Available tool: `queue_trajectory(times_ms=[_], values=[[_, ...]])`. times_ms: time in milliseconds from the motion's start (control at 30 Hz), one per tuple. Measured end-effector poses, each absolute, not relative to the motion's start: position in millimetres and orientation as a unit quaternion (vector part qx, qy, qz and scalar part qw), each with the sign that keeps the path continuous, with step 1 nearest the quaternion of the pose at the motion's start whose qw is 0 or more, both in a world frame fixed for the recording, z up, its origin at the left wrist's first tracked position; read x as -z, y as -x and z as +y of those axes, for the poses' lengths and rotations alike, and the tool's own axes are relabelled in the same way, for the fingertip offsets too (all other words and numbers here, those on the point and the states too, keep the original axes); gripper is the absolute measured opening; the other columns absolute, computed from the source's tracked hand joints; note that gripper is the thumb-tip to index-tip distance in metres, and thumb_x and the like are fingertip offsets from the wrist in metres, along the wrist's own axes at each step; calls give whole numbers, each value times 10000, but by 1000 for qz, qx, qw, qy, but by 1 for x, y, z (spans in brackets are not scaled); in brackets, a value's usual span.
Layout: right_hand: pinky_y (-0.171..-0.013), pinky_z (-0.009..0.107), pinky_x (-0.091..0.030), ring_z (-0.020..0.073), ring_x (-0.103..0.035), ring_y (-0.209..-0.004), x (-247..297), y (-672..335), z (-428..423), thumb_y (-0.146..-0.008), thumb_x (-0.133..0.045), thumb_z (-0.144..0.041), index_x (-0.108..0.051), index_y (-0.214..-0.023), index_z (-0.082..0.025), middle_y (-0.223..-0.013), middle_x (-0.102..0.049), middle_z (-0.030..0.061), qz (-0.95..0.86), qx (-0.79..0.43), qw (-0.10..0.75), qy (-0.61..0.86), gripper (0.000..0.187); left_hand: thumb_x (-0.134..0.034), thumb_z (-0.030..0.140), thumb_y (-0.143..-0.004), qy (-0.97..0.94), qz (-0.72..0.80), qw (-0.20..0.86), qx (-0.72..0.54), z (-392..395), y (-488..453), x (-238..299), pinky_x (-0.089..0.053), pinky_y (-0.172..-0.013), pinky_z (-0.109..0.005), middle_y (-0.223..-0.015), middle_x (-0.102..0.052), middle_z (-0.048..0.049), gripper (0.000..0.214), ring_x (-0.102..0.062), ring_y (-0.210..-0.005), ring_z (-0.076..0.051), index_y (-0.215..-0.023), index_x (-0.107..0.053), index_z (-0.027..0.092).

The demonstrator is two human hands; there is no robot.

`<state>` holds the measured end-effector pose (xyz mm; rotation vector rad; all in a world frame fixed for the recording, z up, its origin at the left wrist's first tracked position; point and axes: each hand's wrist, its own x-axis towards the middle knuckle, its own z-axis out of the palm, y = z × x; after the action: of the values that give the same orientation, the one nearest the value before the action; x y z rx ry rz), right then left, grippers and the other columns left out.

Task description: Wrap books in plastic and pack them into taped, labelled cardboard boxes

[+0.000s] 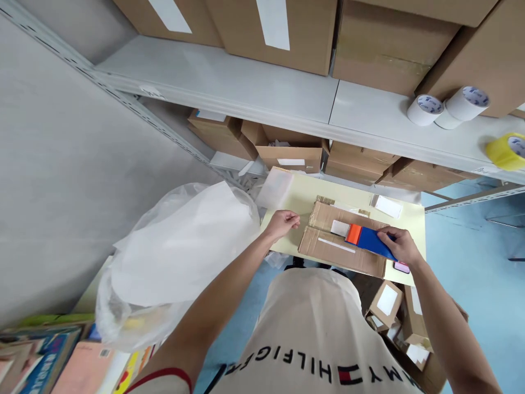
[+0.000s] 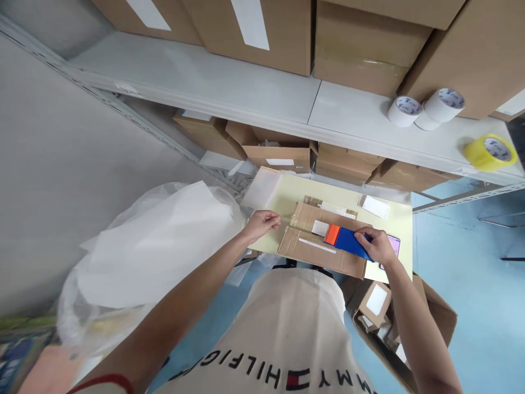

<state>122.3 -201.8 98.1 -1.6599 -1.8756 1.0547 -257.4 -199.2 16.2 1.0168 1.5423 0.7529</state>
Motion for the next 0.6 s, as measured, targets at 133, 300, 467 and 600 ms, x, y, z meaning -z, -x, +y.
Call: queue_trajectory(times_ms=[133, 300, 467, 600], values=[[-735, 346, -580, 245, -716, -756, -94, -115, -202, -826, -589, -565, -760, -798, -211, -850, -782, 74, -693, -354, 191, 599, 394, -592, 302, -854, -471, 666, 499, -292, -207, 243, 5, -543, -761, -316, -689, -696, -22, 190, -667, -702, -174, -705, -620, 188], [-713, 345, -575, 251, -721, -750, -86, -118, -205, -830, -589, -531, -753, -794, -214, -823, -781, 72, -693, -346, 196, 602, 359, -561, 352, -892, -526, 697, 419, -250, -222, 225, 27, -484, -974, -403, -1137, -720, -114, 316, -659, -1096, -273, -1145, -644, 182], [-658, 340, -568, 254, -720, -716, -82, -123, -208, -828, -580, -539, -754, -800, -203, -789, -775, 82, -682, -348, 200, 612, 379, -359, 436, -984, -611, 688, 352, -173, -231, 233, 30, -415, -1089, -440, -1478, -480, -237, 614, -505, -1352, -289, -1483, -344, 77], [-660, 340, -568, 253, -716, -715, -84, -123, -206, -822, -580, -564, -748, -788, -197, -786, -770, 87, -686, -351, 202, 605, 405, -590, 713, -774, -795, 516, 292, -132, -214, 223, -4, -152, -1218, -520, -1649, -130, -229, 1059, -105, -1533, -362, -1558, -224, 102]])
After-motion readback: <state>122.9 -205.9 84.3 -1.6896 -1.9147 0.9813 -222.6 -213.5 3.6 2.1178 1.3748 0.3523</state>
